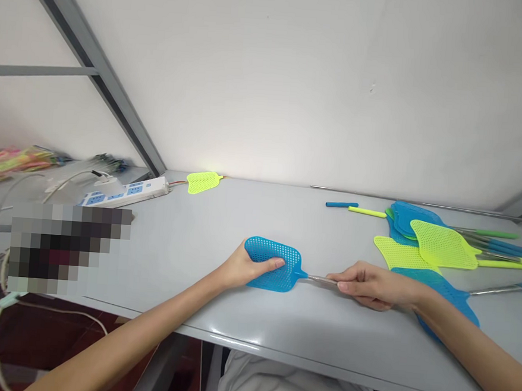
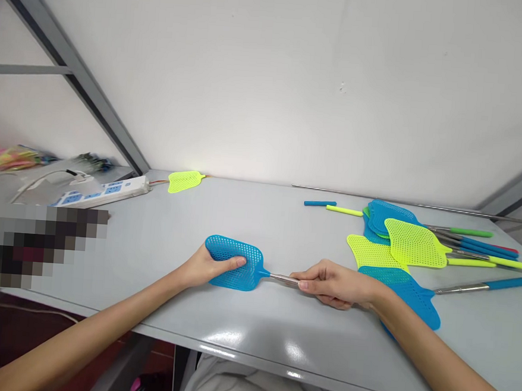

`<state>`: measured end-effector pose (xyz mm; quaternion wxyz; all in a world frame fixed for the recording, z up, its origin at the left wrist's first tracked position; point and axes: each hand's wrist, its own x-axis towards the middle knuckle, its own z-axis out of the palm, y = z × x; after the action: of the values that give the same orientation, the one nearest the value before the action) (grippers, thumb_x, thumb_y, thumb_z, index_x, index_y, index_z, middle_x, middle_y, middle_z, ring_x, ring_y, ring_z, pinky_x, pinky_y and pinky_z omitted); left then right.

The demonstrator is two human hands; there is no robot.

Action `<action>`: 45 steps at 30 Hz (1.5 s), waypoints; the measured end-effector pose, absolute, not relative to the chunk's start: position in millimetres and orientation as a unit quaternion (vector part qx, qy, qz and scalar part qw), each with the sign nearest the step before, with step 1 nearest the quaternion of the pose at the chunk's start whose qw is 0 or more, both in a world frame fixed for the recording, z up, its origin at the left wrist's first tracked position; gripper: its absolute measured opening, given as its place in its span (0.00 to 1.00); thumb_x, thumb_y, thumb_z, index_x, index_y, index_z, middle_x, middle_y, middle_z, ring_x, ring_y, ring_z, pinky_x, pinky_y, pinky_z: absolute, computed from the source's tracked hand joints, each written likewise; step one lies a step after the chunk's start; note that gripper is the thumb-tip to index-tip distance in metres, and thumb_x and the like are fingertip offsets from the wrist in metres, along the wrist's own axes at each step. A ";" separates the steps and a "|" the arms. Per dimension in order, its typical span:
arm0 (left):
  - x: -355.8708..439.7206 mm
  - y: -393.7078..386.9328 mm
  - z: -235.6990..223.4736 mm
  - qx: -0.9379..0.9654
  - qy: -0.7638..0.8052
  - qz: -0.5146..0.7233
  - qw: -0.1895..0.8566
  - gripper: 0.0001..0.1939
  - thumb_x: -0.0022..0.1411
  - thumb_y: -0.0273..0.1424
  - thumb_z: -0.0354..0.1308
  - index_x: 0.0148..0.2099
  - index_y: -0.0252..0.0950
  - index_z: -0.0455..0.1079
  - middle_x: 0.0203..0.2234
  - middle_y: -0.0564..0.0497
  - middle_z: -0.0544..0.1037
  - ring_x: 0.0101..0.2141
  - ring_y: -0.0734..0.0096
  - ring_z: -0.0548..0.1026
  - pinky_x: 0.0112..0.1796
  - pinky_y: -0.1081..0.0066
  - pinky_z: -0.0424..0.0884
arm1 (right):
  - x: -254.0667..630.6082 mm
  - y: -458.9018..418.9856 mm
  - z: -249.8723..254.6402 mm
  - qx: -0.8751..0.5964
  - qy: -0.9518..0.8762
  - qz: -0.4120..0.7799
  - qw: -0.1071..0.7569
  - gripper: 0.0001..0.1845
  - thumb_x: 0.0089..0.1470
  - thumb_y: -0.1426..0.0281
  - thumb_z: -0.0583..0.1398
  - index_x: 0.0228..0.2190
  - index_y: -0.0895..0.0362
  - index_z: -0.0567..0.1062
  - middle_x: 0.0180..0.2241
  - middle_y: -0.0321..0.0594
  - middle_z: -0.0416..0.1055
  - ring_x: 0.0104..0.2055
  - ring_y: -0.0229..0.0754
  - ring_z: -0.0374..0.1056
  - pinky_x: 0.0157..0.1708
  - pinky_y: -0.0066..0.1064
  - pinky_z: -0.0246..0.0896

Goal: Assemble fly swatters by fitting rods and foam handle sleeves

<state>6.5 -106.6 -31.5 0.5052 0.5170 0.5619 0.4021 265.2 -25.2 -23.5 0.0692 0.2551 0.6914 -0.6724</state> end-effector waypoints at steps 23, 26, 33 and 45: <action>5.4 -99.1 -29.9 0.395 0.476 0.440 0.651 0.14 0.48 0.34 0.60 0.37 0.33 0.70 0.33 0.47 0.77 0.34 0.63 0.74 0.39 0.61 0.69 | 264.8 -15.4 -17.1 0.285 0.816 -0.501 0.050 0.26 0.51 0.55 0.50 0.48 0.55 0.66 0.17 0.30 0.51 0.21 0.31 0.49 0.20 0.23 0.44; 2.2 -97.4 -27.4 0.381 0.466 0.449 0.661 0.14 0.49 0.35 0.60 0.38 0.33 0.69 0.35 0.45 0.77 0.35 0.61 0.74 0.39 0.60 0.69 | 271.6 -9.7 -11.6 0.312 0.821 -0.475 0.048 0.25 0.50 0.54 0.51 0.45 0.55 0.68 0.18 0.31 0.53 0.22 0.32 0.51 0.21 0.24 0.46; -16.4 -93.3 -20.8 0.328 0.463 0.505 0.650 0.17 0.49 0.35 0.59 0.42 0.33 0.68 0.39 0.43 0.75 0.37 0.59 0.74 0.41 0.60 0.69 | 307.9 11.7 -3.8 0.446 0.771 -0.443 -0.101 0.23 0.46 0.52 0.53 0.33 0.57 0.72 0.16 0.31 0.51 0.19 0.31 0.47 0.18 0.25 0.45; -22.5 -90.0 -21.2 0.279 0.447 0.531 0.664 0.23 0.50 0.36 0.58 0.48 0.32 0.65 0.43 0.40 0.73 0.42 0.56 0.71 0.44 0.59 0.67 | 342.1 47.4 -28.1 0.549 0.714 -0.321 -0.293 0.22 0.47 0.52 0.52 0.33 0.57 0.71 0.16 0.31 0.53 0.18 0.32 0.50 0.19 0.27 0.47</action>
<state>-22.5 -90.0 -21.2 0.6641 0.2792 0.4468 0.5305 342.1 47.4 -28.1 -0.2927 0.5487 0.7145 -0.3206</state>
